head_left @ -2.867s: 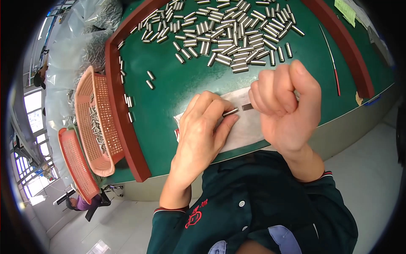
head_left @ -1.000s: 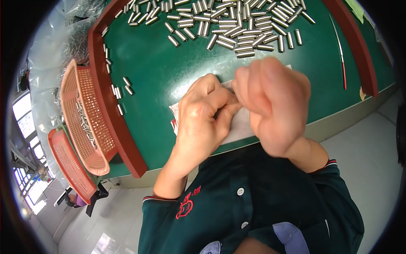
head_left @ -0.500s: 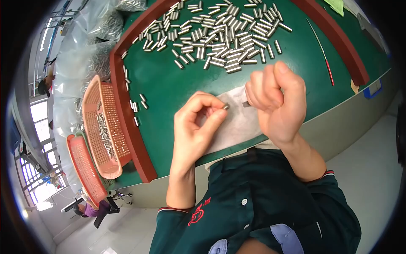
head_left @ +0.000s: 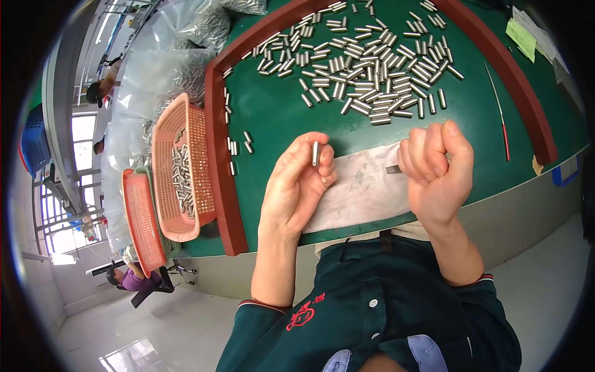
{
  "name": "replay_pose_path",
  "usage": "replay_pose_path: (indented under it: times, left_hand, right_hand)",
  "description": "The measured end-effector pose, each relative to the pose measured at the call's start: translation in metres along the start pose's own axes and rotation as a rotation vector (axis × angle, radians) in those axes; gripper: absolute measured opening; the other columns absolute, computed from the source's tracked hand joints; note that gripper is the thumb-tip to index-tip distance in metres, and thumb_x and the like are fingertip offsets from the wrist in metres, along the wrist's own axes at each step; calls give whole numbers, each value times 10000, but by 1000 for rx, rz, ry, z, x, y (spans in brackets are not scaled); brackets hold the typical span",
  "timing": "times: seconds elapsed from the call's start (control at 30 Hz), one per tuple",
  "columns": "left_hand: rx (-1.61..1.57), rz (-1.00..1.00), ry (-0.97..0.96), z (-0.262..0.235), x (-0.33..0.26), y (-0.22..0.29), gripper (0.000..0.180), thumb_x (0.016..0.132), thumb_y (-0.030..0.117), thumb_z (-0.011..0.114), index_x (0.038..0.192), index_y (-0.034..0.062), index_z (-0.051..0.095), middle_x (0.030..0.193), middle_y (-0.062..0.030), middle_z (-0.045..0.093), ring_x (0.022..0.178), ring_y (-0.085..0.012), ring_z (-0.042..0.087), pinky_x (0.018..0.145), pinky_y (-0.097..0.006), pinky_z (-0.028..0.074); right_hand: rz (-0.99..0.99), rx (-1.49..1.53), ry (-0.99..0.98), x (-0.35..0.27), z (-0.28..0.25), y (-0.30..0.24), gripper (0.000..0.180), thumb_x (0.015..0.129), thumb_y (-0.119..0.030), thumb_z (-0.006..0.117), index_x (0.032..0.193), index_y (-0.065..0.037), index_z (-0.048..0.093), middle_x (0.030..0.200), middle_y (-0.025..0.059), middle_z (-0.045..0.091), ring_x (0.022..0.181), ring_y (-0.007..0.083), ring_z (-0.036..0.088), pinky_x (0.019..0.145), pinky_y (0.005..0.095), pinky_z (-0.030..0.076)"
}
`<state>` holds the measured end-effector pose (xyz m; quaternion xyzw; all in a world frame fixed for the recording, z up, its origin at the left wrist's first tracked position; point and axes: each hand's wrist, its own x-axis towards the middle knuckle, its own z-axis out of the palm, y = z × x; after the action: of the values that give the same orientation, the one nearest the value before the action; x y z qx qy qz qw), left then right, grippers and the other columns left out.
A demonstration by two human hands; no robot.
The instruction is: Cleaning and inspecting small cylindrical metal components using a wiping cloth and a small scraper tool.
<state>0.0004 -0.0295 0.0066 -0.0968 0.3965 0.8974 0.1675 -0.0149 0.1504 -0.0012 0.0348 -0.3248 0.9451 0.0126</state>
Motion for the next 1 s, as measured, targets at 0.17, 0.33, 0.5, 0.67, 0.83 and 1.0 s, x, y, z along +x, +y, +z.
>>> replay_pose_path:
  times: [0.17,0.33,0.5,0.67,0.83,1.0]
  left_hand:
    - [201,249,84,-15,-8,33,241,906,250,428,791,47,491,631,-3,375,511,-66,290,447,-198,241]
    - [1696,711,802,-38,-11,53,136,779,103,594,760,-31,579,538,-70,509,452,-152,464,467,-273,368]
    - [1959,675,841,-51,-9,54,135,746,112,606,754,-22,589,597,-150,564,564,-338,549,544,-404,415]
    - [2027,535,845,-61,5,55,134,728,113,619,719,-13,572,627,-139,562,590,-311,554,553,-405,419]
    - [1907,616,523,-37,11,37,67,712,40,610,765,13,579,660,-121,546,579,-285,544,515,-362,417]
    - [1777,626,189,-1,21,9,67,711,27,612,761,12,570,694,-108,521,574,-278,539,515,-353,417]
  right_hand:
    - [-5,-4,-2,-1,0,-2,402,882,-184,295,491,-111,241,426,-21,228,401,65,156,389,233,154]
    - [-7,-14,3,0,-2,1,407,887,-201,281,489,-120,247,420,-22,230,393,66,145,387,239,150]
    - [9,-24,-8,-2,-2,0,411,888,-212,275,488,-123,249,415,-22,228,393,66,138,387,245,146]
    - [15,-26,-5,-1,-1,-1,412,888,-216,273,487,-124,247,415,-24,224,394,66,136,388,247,140]
    - [-2,-32,-10,1,-1,-1,403,883,-198,281,489,-121,242,425,-20,230,395,68,149,386,240,148]
    - [-2,-57,-16,2,-1,-1,396,876,-206,290,492,-126,236,423,-25,227,394,68,151,391,232,160]
